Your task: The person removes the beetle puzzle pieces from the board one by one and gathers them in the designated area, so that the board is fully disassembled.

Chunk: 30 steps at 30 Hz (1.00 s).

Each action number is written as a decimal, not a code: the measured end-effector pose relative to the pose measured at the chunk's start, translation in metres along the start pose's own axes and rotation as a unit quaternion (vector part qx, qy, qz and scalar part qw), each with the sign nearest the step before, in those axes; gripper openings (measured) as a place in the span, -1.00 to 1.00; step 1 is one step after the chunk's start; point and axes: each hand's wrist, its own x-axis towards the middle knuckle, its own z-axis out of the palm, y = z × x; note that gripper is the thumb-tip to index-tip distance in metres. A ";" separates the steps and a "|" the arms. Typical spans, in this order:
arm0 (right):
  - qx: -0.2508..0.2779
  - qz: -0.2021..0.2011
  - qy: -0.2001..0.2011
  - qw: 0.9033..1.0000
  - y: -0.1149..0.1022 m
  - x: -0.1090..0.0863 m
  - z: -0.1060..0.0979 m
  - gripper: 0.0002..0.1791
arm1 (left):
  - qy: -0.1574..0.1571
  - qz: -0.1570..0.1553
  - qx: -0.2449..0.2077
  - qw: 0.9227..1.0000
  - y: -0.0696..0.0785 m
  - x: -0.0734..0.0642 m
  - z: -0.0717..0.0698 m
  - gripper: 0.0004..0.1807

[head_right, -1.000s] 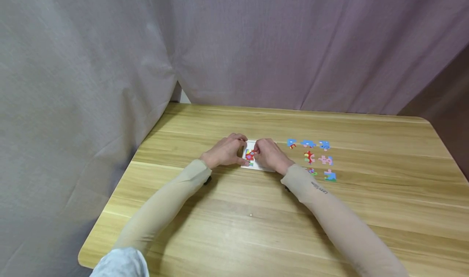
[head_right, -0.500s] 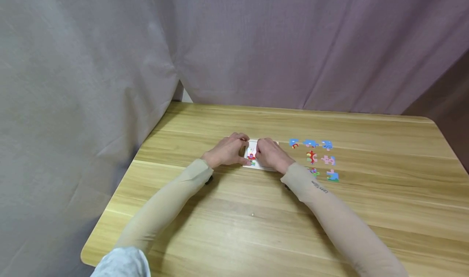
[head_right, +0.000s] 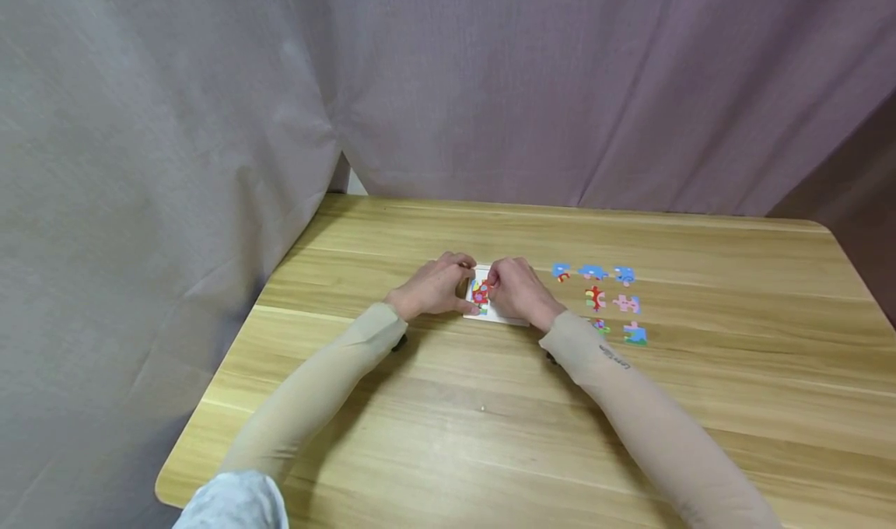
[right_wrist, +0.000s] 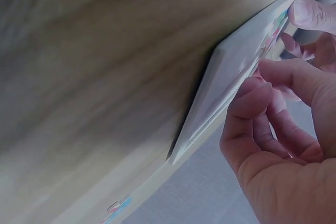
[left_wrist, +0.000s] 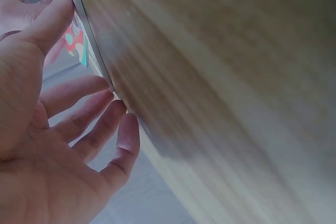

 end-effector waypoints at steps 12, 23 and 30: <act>0.034 0.033 0.001 0.999 0.009 -0.007 -0.010 -0.94 | -0.004 0.005 -0.005 1.000 0.000 0.001 0.000 -0.30; 0.040 0.047 0.001 0.998 0.029 -0.024 -0.028 -0.93 | -0.005 0.012 -0.012 1.000 -0.003 -0.001 0.000 -0.30; 0.041 0.058 0.004 0.997 0.040 -0.036 -0.038 -0.91 | -0.010 0.006 -0.017 1.000 -0.003 -0.002 0.000 -0.22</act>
